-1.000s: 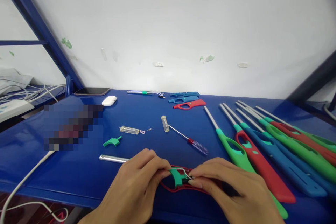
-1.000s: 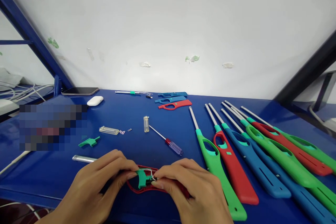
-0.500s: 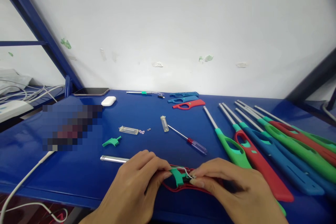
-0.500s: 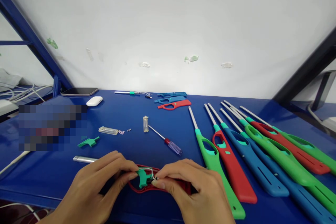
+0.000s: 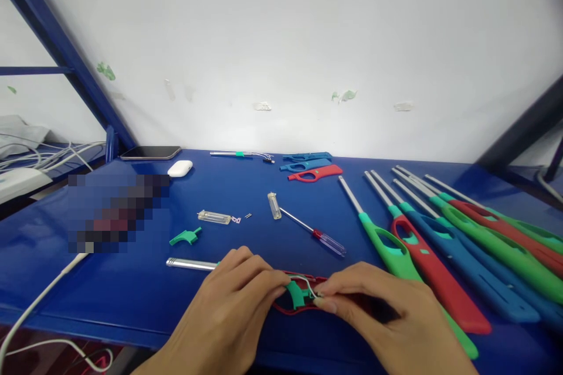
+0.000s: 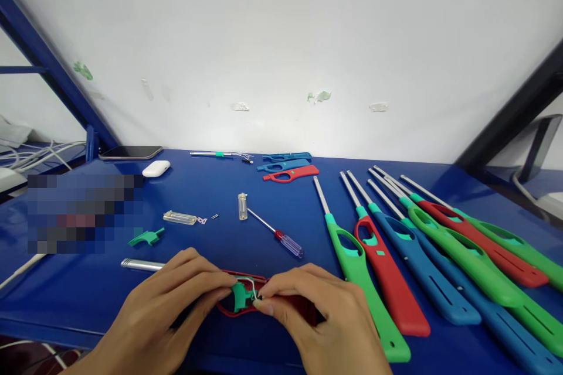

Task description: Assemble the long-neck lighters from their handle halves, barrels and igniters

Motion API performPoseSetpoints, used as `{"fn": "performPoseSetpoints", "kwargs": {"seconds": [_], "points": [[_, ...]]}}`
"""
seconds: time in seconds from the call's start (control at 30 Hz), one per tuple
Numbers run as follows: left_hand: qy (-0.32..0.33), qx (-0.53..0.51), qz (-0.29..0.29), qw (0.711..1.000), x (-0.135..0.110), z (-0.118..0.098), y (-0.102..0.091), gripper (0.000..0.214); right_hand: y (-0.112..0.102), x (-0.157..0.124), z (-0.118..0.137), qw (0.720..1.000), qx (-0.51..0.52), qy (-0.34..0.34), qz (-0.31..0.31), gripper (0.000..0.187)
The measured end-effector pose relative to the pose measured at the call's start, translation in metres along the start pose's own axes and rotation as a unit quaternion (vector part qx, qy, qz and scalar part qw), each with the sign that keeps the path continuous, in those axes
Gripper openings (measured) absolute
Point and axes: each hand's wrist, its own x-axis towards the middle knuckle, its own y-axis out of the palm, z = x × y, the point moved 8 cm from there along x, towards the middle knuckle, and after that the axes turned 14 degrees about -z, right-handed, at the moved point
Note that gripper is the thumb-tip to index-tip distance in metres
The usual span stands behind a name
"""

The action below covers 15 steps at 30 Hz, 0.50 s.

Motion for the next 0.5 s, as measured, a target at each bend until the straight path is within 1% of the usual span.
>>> {"fn": "performPoseSetpoints", "kwargs": {"seconds": [0.1, 0.17, 0.3, 0.4, 0.5], "points": [[-0.008, -0.01, 0.01, 1.0, 0.002, 0.001, 0.0, 0.028, -0.002, -0.002, 0.003, 0.998, -0.032, -0.048, -0.012, 0.007], [-0.013, -0.016, 0.016, 1.0, 0.002, 0.003, 0.001, 0.03, -0.002, -0.003, 0.006, 0.996, -0.047, -0.072, -0.01, 0.008], [-0.025, -0.007, 0.021, 0.999, 0.0, 0.009, 0.003, 0.031, 0.001, -0.002, 0.01, 0.994, -0.057, -0.095, 0.006, 0.011], [-0.026, 0.018, 0.013, 0.999, 0.0, 0.013, 0.003, 0.03, 0.002, -0.002, 0.015, 0.992, -0.053, -0.111, 0.003, 0.011], [-0.026, 0.007, 0.025, 0.999, -0.001, 0.014, 0.005, 0.028, 0.002, -0.003, 0.015, 0.992, -0.055, -0.111, -0.001, 0.011]]}}
